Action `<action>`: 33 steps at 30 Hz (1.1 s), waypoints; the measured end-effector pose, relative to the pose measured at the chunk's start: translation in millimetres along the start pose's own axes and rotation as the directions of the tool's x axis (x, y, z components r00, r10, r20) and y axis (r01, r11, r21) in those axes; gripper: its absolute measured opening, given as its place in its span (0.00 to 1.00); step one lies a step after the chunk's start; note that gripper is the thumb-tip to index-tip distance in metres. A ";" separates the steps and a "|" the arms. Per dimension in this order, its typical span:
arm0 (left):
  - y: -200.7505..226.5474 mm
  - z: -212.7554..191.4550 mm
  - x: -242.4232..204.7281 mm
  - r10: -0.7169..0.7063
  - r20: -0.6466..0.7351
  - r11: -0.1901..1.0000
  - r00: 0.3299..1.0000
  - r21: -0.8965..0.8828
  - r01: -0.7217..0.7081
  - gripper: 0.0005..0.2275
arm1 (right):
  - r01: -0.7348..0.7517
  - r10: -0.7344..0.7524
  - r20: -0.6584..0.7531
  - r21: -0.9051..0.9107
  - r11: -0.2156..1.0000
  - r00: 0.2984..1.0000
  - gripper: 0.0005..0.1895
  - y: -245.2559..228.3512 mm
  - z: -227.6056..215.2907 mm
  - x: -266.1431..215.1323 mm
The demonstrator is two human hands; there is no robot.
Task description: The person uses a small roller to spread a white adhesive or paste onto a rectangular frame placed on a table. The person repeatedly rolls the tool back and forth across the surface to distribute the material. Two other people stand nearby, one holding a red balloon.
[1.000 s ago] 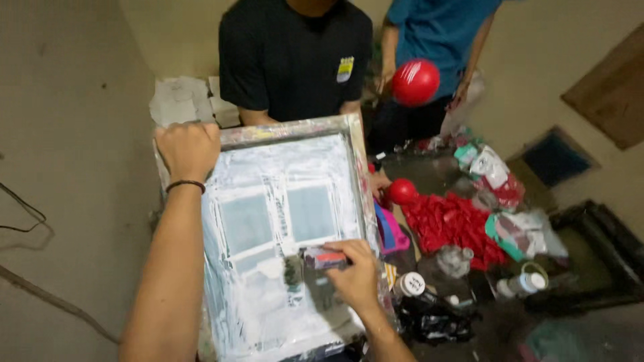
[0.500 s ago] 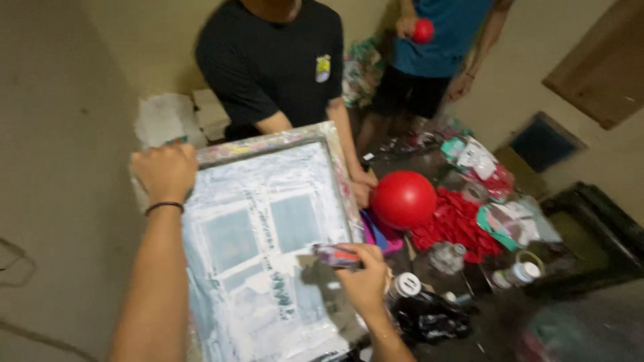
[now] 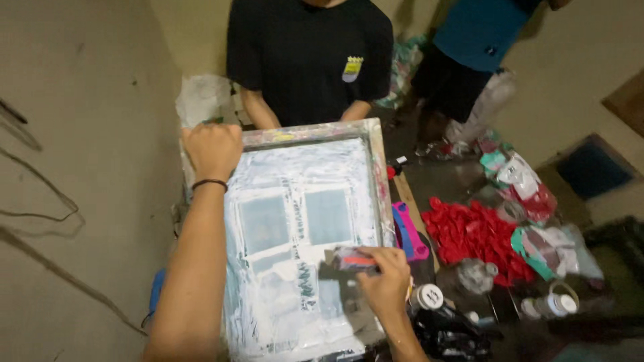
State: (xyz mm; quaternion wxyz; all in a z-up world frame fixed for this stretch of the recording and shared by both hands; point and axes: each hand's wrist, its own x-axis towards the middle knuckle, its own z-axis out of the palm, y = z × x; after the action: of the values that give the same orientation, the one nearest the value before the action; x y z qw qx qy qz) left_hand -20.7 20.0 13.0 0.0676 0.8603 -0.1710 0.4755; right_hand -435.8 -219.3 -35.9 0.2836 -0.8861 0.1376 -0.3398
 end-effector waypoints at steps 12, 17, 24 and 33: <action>9.7 39.8 -16.4 -0.104 0.131 0.987 0.986 -0.106 0.118 0.18 | 0.139 -0.046 0.341 -0.256 0.957 0.939 0.10 -7.6 87.1 129.9; 5.9 84.9 -42.5 -0.134 0.435 0.982 0.890 -0.064 0.179 0.22 | 0.142 0.057 0.511 -0.342 0.929 0.857 0.16 4.5 117.1 165.6; 11.2 131.8 -76.9 -0.188 0.832 0.963 0.522 0.050 0.266 0.29 | 0.107 0.081 0.517 -0.324 0.940 0.852 0.16 21.3 157.9 159.6; 4.1 166.5 -116.3 -0.125 0.523 0.992 0.843 0.088 0.093 0.21 | 0.158 -0.016 0.444 -0.284 0.946 0.896 0.28 17.5 109.2 33.0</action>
State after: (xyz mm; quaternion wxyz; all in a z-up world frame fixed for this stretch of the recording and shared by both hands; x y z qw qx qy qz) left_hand 53.3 -3.6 -174.7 0.0195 0.9677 -0.1198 0.2212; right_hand -338.2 -203.1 -95.5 0.1472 -0.9784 0.0824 -0.1193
